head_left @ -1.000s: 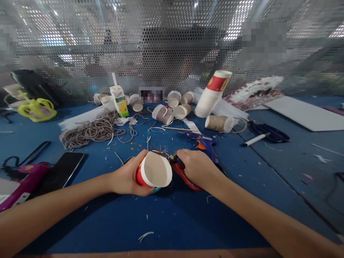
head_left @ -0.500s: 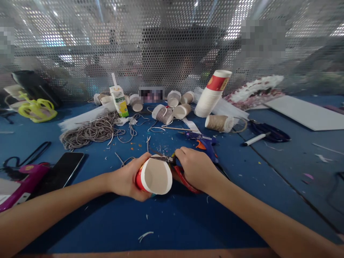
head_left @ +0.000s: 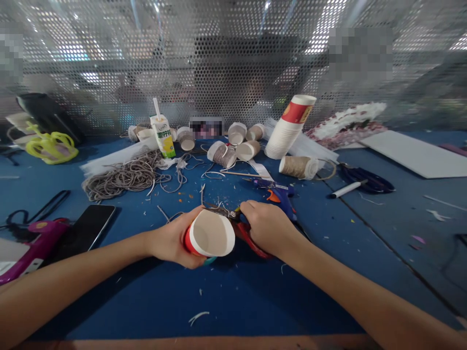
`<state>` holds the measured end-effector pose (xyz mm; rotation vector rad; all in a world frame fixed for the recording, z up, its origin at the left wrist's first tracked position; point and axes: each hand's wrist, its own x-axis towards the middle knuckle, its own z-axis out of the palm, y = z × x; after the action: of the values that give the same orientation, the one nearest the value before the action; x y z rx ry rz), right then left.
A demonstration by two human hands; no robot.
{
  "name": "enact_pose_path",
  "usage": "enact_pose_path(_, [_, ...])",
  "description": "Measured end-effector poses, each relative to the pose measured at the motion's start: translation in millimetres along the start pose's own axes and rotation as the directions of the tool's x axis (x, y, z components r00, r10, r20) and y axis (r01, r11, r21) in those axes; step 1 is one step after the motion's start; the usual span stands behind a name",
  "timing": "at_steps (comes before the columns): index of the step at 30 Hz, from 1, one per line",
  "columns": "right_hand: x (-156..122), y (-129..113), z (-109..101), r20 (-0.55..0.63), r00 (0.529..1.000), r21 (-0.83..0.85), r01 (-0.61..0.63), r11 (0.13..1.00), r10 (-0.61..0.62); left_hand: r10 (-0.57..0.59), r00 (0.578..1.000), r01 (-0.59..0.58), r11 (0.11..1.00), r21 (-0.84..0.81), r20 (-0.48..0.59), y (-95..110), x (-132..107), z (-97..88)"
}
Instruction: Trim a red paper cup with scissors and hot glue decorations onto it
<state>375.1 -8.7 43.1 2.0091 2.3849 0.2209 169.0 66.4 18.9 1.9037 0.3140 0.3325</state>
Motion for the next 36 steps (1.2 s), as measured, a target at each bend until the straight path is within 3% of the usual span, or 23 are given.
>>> enact_pose_path(10, [-3, -7, 0, 0.025, 0.999, -0.032, 0.025, 0.999, -0.024, 0.028, 0.996, -0.029, 1.000, 0.006, 0.086, 6, 3, -1.0])
enact_pose_path(17, [0, -4, -6, 0.109, 0.994, -0.012, 0.001, 1.000, 0.000, -0.063, 0.993, 0.078, 0.986, -0.146, 0.105, 4, 0, -3.0])
enact_pose_path(23, [5, 1, -5, 0.076, 0.992, 0.051, -0.108, 0.993, 0.104, 0.010, 0.998, -0.028, 0.957, -0.289, -0.062, -2, -1, -1.5])
enact_pose_path(27, [5, 3, -2, 0.026, 0.988, 0.062, -0.152, 0.986, 0.151, 0.016, 0.989, -0.046, 0.976, -0.214, -0.144, -3, 0, 1.6])
enact_pose_path(36, [1, -2, -7, 0.043, 0.996, 0.044, -0.081, 0.996, 0.079, -0.056, 0.989, 0.066, 0.995, 0.072, -0.139, -1, 1, 2.3])
